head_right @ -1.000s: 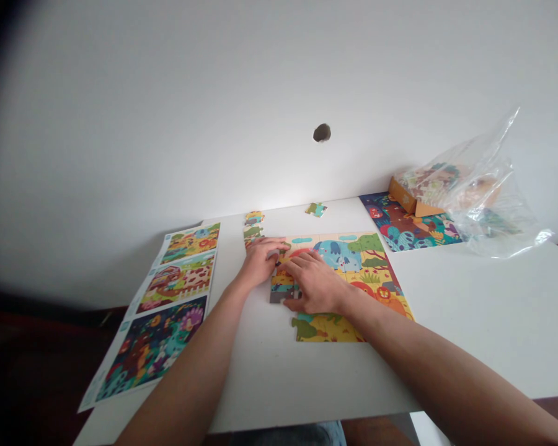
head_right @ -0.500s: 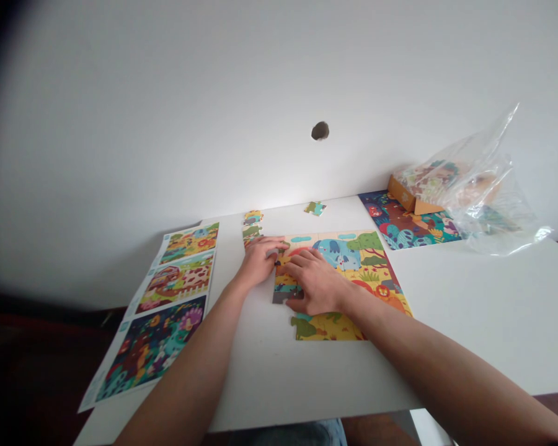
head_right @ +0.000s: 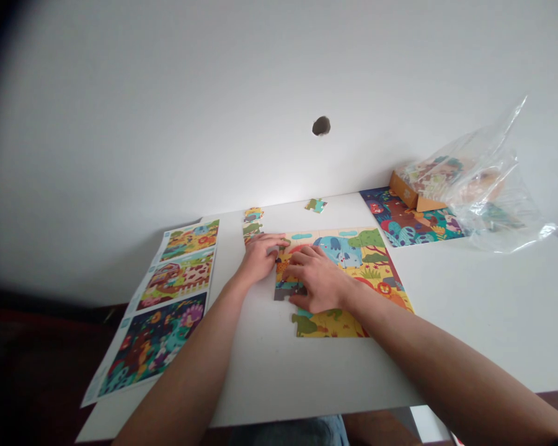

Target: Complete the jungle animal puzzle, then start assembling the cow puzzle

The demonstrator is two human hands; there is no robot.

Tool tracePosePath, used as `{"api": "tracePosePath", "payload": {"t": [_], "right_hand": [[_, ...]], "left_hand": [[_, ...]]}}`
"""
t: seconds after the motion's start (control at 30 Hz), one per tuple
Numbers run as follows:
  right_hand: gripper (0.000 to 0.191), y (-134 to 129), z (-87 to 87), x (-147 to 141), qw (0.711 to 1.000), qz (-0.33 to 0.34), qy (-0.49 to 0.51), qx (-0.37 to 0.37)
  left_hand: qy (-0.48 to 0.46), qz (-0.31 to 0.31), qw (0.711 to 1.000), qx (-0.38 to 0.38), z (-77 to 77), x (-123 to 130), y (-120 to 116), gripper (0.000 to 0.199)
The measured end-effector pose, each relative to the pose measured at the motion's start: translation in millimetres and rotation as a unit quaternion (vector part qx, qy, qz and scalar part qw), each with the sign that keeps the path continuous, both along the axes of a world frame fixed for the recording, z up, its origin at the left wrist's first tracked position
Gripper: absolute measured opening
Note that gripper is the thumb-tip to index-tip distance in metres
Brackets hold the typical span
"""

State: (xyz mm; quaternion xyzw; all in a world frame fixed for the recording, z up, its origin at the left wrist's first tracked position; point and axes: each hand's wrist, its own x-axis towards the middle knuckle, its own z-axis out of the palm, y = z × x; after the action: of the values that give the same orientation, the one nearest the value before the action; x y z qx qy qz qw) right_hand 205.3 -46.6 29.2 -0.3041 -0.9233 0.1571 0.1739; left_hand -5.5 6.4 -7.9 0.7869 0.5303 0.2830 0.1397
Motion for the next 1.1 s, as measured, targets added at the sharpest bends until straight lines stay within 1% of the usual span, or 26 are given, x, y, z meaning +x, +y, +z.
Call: {"api": "tracePosePath", "payload": {"t": [0.13, 0.2, 0.27, 0.4, 0.47, 0.53, 0.73, 0.93, 1.1], "right_hand": [[0.037, 0, 0.7, 3, 1.0, 0.004, 0.007, -0.002], [0.03, 3, -1.1, 5, 1.0, -0.006, 0.028, -0.004], [0.021, 6, -4.3, 7, 0.998, -0.041, 0.055, -0.004], [0.013, 11, -10.1, 7, 0.99, -0.117, 0.071, -0.016], [0.012, 11, -10.9, 7, 0.989, -0.131, 0.061, -0.026], [0.012, 10, -10.7, 6, 0.989, -0.135, 0.05, -0.031], [0.016, 9, -10.6, 6, 0.989, -0.136, 0.045, -0.041], [0.025, 9, -11.6, 7, 0.989, -0.132, 0.053, -0.048], [0.025, 9, -12.0, 7, 0.989, -0.132, 0.053, -0.048]], "left_hand": [[-0.002, -0.004, 1.0, -0.003, 0.1, 0, 0, 0.045], [-0.004, -0.003, 1.0, -0.004, -0.4, 0, 0, 0.044], [-0.004, 0.001, 1.0, -0.003, -1.2, 0, 1, 0.044], [0.001, 0.005, 1.0, -0.007, -0.3, 0, 0, 0.037], [0.004, -0.001, 1.0, -0.014, 2.5, 0, -1, 0.029], [0.012, -0.01, 1.0, -0.024, 6.3, -1, -4, 0.025], [0.042, -0.037, 0.997, -0.054, 13.8, -4, -9, 0.038], [0.08, -0.061, 0.994, -0.052, 15.8, -4, -12, 0.05], [0.092, -0.065, 0.992, -0.055, 17.1, -4, -13, 0.052]]}}
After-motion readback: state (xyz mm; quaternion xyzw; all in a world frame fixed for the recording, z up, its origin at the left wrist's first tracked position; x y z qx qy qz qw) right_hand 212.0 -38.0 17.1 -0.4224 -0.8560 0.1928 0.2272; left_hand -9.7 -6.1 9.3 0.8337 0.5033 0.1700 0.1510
